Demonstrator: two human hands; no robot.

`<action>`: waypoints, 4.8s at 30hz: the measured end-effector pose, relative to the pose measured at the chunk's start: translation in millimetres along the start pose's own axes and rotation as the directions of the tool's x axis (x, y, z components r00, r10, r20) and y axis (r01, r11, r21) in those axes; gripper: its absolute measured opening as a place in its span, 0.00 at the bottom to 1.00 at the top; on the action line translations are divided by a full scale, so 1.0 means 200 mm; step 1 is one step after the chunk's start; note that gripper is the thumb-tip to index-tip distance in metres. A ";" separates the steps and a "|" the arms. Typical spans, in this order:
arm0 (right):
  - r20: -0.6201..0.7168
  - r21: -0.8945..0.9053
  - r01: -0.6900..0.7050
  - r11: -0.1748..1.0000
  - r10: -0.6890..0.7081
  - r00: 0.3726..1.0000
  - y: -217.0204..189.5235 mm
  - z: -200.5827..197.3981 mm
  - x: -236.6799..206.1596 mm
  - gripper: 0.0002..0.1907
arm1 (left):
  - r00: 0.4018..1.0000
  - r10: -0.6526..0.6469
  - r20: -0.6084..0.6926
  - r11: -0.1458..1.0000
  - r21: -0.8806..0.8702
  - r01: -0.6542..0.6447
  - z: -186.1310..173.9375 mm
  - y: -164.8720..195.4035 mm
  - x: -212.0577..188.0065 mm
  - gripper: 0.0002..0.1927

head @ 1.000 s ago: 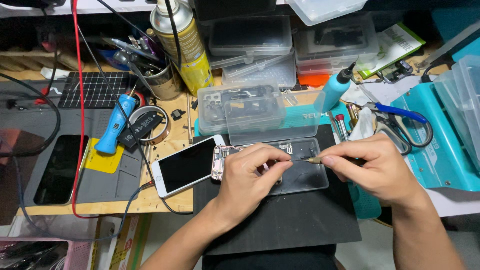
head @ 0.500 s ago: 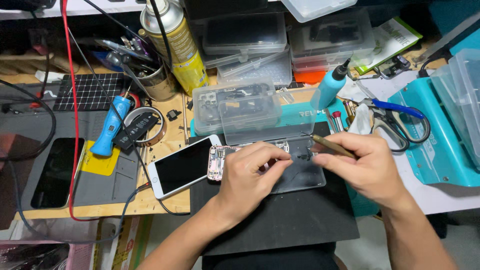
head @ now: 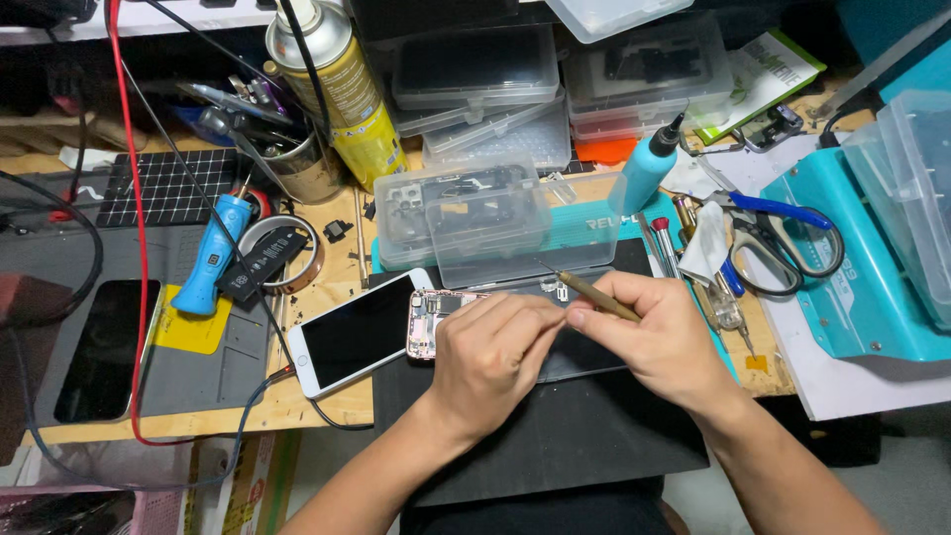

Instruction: The person repairs a disassembled smartphone at a workbench, holding the phone chassis in one hand and using a screwdriver with the other to remove and tighten small screws from the internal frame. They reposition the phone repeatedly, pick up screws and small components from the mat, and continue driving screws into different points of the phone body.

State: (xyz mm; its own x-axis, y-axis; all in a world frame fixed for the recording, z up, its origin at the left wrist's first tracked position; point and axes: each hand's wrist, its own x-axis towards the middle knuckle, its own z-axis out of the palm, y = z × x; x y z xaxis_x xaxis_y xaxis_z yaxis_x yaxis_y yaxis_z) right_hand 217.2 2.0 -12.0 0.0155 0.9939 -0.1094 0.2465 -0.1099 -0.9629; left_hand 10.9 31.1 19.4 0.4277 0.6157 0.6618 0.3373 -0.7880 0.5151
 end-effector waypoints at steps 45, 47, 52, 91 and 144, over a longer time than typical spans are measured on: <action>0.140 -0.187 0.295 0.937 -0.272 0.952 -0.11 -0.25 -0.06 0.12 | 0.936 -0.344 0.079 0.841 -0.418 0.344 -0.02 -0.02 -0.03 0.05; 0.136 -0.229 0.266 0.936 -0.240 0.961 -0.14 -0.24 -0.06 0.13 | 0.933 -0.346 0.097 0.821 -0.449 0.352 -0.03 -0.02 -0.04 0.05; 0.148 -0.195 0.294 0.936 -0.268 0.952 -0.17 -0.22 -0.06 0.12 | 0.935 -0.332 0.120 0.797 -0.495 0.347 -0.04 -0.02 -0.04 0.06; 0.197 -0.198 0.361 0.911 -0.324 0.925 -0.18 -0.21 -0.06 0.12 | 0.946 -0.304 0.110 0.818 -0.479 0.318 -0.06 -0.03 -0.07 0.05; -0.035 0.247 0.196 0.949 -0.193 0.980 -0.07 -0.17 -0.01 0.11 | 0.659 -0.708 0.254 0.353 -0.681 0.641 -0.02 -0.11 -0.09 0.04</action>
State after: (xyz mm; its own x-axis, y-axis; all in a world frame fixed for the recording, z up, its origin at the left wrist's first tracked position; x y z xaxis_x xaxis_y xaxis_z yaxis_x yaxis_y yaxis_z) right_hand 247.1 1.0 9.5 0.0014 0.9962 0.0875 -0.0026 0.0875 -0.9962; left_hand -7.9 37.1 -0.7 0.2566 0.9642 -0.0666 -0.1782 0.1149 0.9773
